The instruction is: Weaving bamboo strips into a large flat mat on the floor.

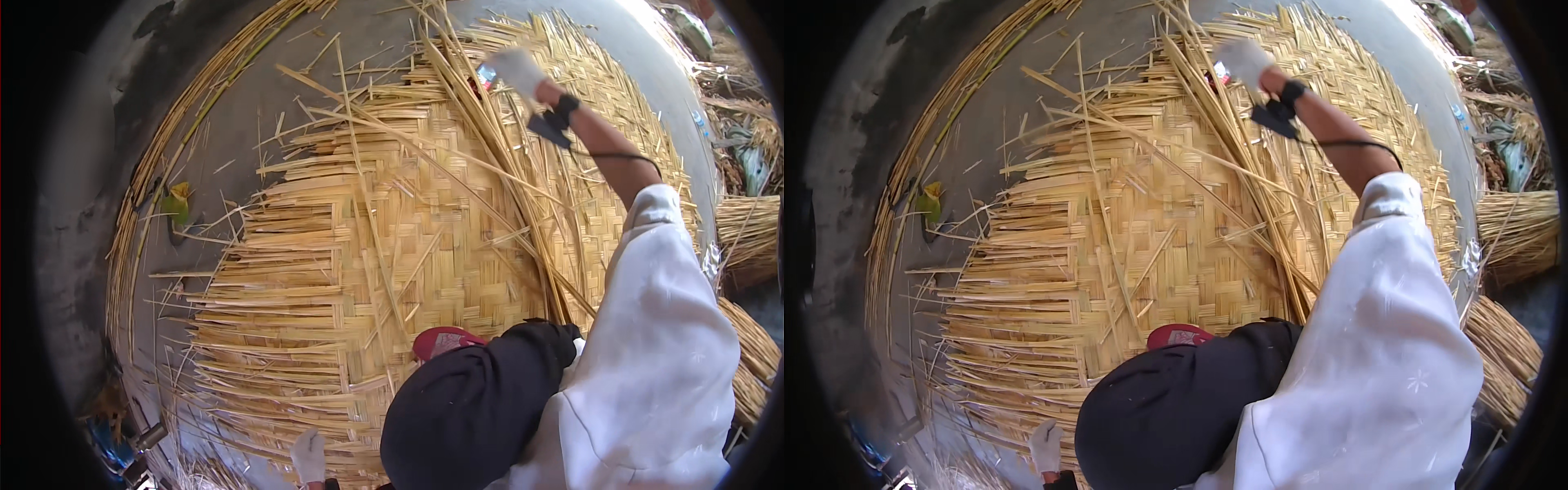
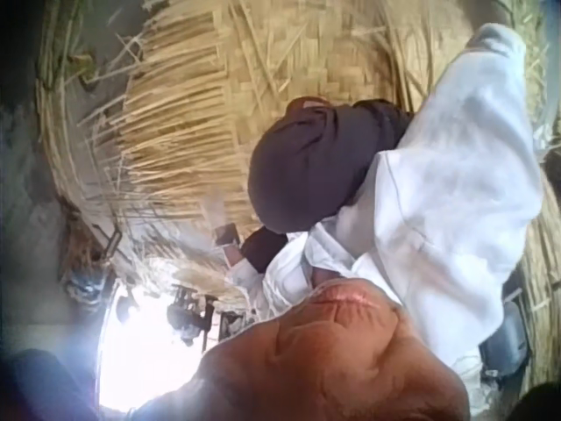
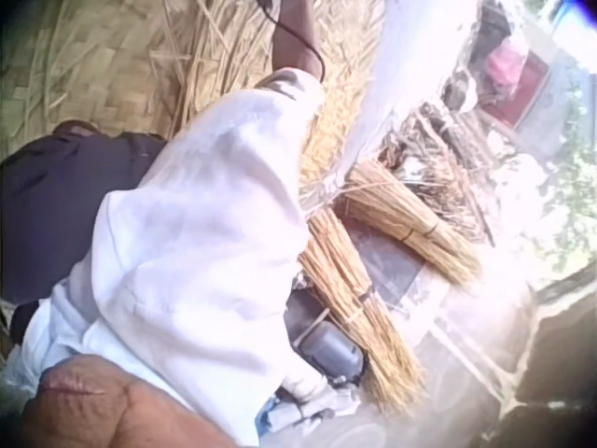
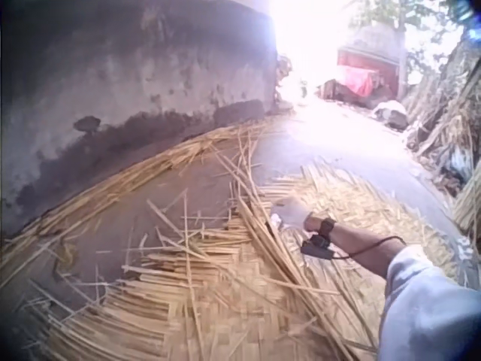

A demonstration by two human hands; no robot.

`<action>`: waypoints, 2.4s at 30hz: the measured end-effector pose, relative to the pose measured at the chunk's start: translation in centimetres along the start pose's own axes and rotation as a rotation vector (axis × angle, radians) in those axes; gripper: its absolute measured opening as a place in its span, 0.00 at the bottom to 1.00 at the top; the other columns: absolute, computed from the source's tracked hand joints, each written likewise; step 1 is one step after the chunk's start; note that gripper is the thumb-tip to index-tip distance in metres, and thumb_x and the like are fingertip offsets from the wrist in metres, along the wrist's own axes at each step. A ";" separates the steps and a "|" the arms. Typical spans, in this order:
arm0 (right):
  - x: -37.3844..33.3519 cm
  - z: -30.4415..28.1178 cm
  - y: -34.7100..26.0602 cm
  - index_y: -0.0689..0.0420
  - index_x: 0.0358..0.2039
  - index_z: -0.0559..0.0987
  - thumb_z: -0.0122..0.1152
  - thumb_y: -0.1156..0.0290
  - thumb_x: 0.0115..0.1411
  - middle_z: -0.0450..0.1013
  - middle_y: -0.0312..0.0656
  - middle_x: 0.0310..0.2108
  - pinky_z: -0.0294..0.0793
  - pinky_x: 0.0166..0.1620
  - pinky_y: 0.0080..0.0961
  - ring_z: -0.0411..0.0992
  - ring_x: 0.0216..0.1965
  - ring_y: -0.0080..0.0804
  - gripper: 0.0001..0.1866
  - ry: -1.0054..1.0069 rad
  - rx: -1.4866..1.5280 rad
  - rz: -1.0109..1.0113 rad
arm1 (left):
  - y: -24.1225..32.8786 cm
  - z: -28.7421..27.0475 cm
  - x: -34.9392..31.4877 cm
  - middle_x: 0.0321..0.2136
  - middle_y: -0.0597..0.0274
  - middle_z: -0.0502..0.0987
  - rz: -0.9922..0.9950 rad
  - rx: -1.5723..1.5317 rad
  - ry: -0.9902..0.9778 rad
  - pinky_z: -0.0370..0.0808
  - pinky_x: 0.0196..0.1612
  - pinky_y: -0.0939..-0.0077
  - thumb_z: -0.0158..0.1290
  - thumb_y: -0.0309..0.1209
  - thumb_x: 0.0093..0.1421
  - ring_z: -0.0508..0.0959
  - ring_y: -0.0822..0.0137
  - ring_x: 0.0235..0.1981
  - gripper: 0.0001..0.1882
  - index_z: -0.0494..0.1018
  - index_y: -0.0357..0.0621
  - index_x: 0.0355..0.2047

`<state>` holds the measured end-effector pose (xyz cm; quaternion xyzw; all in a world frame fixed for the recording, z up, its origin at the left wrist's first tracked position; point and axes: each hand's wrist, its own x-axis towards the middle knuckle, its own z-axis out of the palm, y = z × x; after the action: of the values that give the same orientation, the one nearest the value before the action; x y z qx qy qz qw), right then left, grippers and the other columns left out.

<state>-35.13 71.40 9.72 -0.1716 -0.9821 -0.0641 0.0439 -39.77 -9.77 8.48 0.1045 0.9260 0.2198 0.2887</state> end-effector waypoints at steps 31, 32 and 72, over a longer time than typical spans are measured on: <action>-5.6 4.1 -12.7 0.59 0.31 0.79 0.54 0.53 0.51 0.76 0.51 0.32 0.74 0.37 0.39 0.75 0.33 0.47 0.21 -0.098 0.323 0.556 | -0.4 -0.6 -0.1 0.28 0.50 0.78 0.011 -0.017 -0.019 0.73 0.37 0.74 0.55 0.29 0.49 0.78 0.62 0.31 0.15 0.75 0.32 0.36; -6.2 5.0 -10.8 0.59 0.32 0.80 0.54 0.54 0.51 0.76 0.51 0.33 0.74 0.38 0.39 0.75 0.34 0.47 0.20 -0.040 0.181 0.588 | -0.4 -0.6 -0.1 0.28 0.50 0.78 -0.008 -0.027 -0.005 0.73 0.38 0.74 0.55 0.29 0.48 0.78 0.62 0.31 0.15 0.75 0.32 0.36; -2.5 3.4 -7.3 0.63 0.40 0.75 0.53 0.51 0.54 0.73 0.58 0.36 0.73 0.41 0.39 0.73 0.41 0.48 0.26 -0.167 0.241 0.710 | 0.1 -0.8 -0.4 0.30 0.49 0.78 0.035 0.087 0.038 0.72 0.40 0.73 0.53 0.29 0.50 0.78 0.60 0.33 0.14 0.75 0.32 0.35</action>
<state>-35.52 64.22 5.28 -0.4992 -0.8623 0.0850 0.0032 -39.94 -10.14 9.32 0.1290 0.9380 0.1862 0.2622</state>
